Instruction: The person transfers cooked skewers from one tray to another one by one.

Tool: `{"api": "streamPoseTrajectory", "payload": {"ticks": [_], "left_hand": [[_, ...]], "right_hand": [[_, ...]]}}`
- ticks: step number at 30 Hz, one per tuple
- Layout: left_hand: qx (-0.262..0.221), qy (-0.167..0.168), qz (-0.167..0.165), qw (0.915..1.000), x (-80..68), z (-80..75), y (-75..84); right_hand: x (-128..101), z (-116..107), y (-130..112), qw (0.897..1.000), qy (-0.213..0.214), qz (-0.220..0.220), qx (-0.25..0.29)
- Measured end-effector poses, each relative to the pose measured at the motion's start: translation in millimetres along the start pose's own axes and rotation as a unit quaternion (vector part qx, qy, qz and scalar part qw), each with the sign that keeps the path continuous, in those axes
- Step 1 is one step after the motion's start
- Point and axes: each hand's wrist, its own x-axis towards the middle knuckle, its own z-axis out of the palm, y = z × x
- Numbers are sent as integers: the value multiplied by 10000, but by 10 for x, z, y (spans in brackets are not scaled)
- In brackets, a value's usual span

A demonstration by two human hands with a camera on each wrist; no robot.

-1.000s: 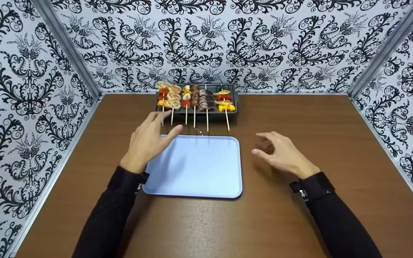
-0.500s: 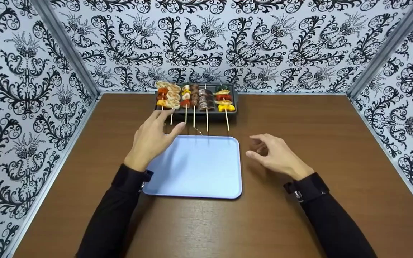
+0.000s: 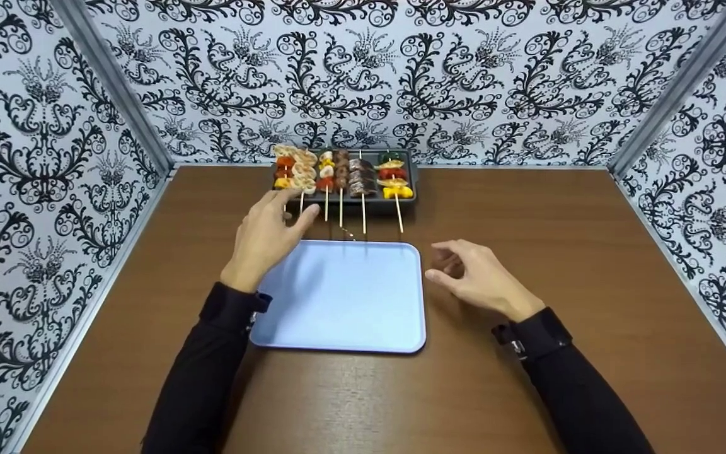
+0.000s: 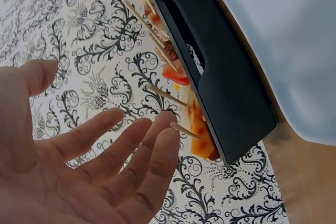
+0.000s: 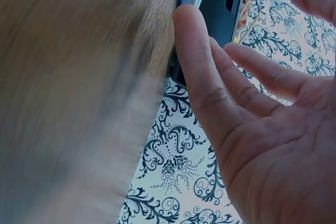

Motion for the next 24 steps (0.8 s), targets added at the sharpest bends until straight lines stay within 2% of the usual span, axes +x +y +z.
{"api": "streamPoseTrajectory", "payload": {"ticks": [10, 17, 20, 24], "left_hand": [[-304, 503, -321, 9978, 140, -2, -119], [-719, 973, -315, 9922, 208, 30, -219], [-829, 1001, -551, 9900, 225, 42, -279], [-859, 831, -933, 9884, 226, 48, -342]], "right_hand": [[-8, 8, -49, 9996, 128, -140, 207], [8, 24, -67, 9979, 331, -392, 392], [7, 36, -68, 9964, 436, -527, 499], [11, 52, -81, 9945, 546, -664, 595]]}}
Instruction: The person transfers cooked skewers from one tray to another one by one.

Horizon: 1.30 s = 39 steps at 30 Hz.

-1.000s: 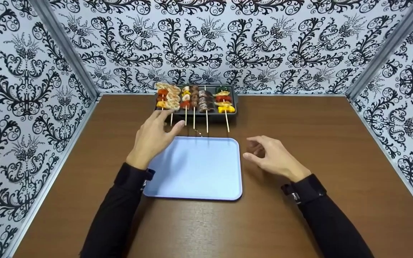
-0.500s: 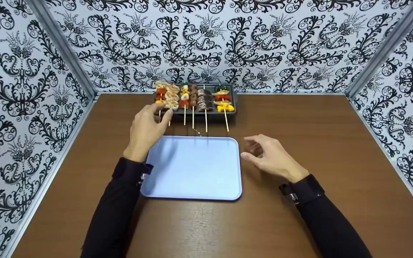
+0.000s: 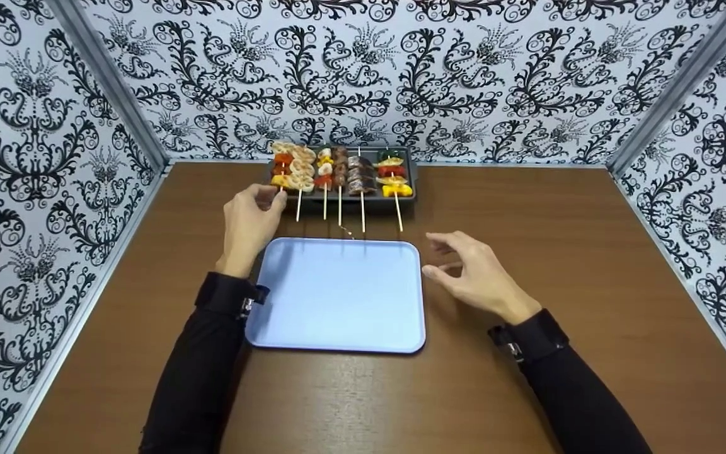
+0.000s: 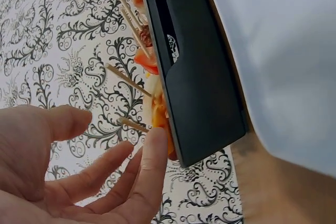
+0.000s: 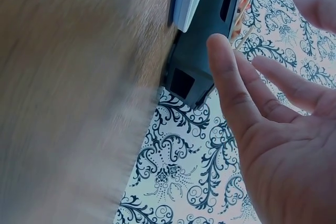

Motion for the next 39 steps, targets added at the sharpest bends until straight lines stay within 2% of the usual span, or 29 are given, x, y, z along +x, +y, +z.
{"api": "streamPoseTrajectory", "payload": {"ticks": [4, 8, 14, 20, 23, 28, 34, 39], "left_hand": [[-145, -297, -333, 9989, 4, -7, -20], [-678, -709, -774, 9922, 7, -20, -39], [-1684, -1070, -1329, 9708, 33, -8, -80], [-2536, -1306, -1565, 9456, 52, 24, -123], [-2817, -1324, -1669, 9356, 63, 44, -149], [-3068, -1207, -1841, 9259, 78, 66, -164], [-3180, -1125, -1933, 9213, 84, 69, -162], [-3144, -1105, -1992, 9215, 80, 49, -160]], "right_hand": [[5, 3, -9, 9998, 125, -126, 102], [17, 7, -22, 9993, 224, -277, 149], [17, 14, -32, 9990, 281, -340, 90], [20, 25, -60, 9980, 343, -515, 121], [31, 40, -82, 9974, 388, -605, 100], [46, 50, -111, 9958, 482, -773, 50], [74, 33, -145, 9910, 618, -1171, -182], [98, 28, -171, 9859, 743, -1406, -519]]}}
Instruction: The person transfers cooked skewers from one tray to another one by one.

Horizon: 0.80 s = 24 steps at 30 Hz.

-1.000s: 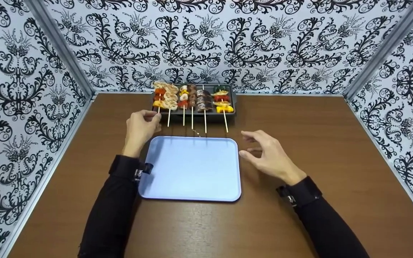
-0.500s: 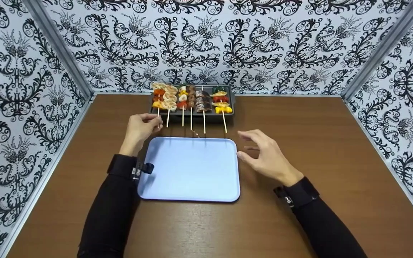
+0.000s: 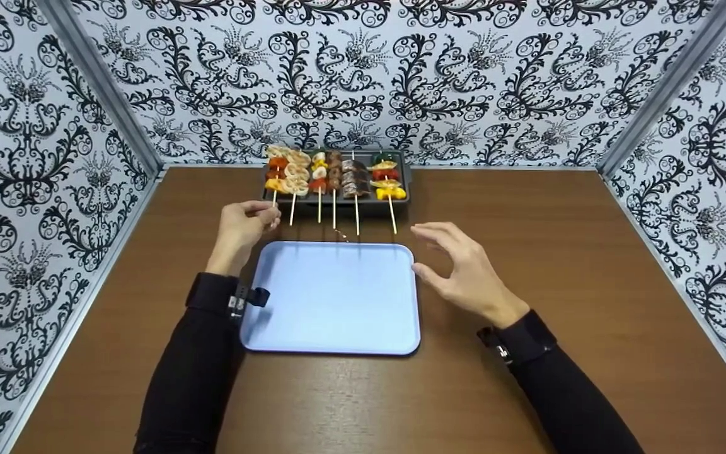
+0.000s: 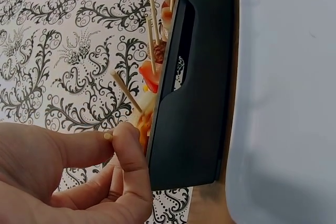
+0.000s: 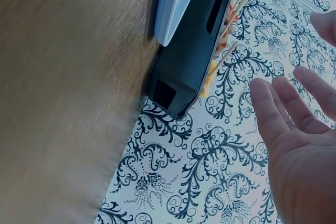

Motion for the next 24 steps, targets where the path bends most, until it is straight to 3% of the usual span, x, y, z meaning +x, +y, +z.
{"api": "streamPoseTrajectory", "payload": {"ticks": [12, 24], "left_hand": [[173, 172, -39, 9997, -54, -24, 45], [339, 130, -215, 9991, -118, -145, 81]], "right_hand": [[50, 19, -40, 9984, 177, -394, -371], [70, 33, -106, 9981, 129, -451, -404]]}}
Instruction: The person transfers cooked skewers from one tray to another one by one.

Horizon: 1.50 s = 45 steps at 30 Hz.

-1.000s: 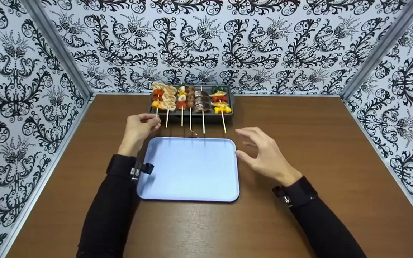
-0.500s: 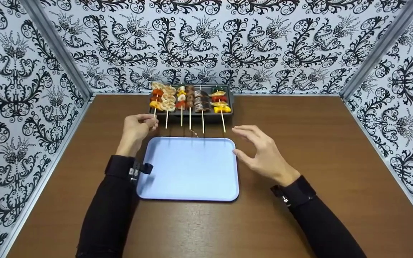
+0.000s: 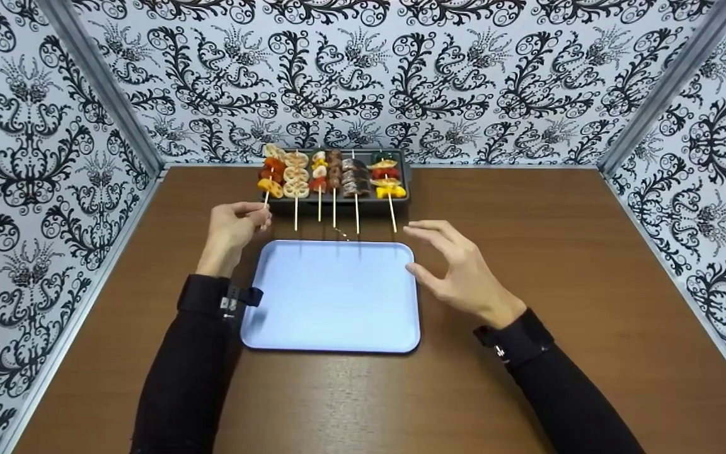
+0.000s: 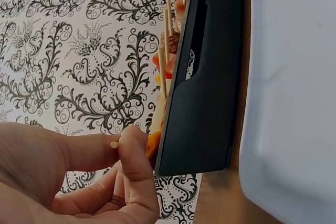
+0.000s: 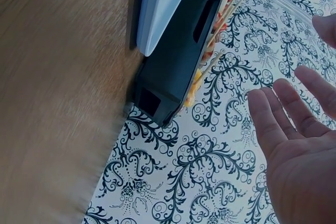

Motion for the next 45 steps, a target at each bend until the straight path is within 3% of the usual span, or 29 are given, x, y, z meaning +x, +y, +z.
{"api": "streamPoseTrajectory", "payload": {"ticks": [9, 22, 36, 45], "left_hand": [[73, -177, -67, 9998, -47, -70, 35], [227, -64, 130, 9996, -100, -94, 89], [156, -256, 552, 9980, -262, -10, 186], [-35, -540, 646, 9964, -416, 60, 284]], "right_hand": [[-13, -27, -28, 9998, -101, 172, 15], [-69, -134, -40, 9977, -67, 643, 226], [-191, -191, 30, 9950, -146, 965, 195], [-243, -189, 49, 9909, -148, 1204, 587]]}}
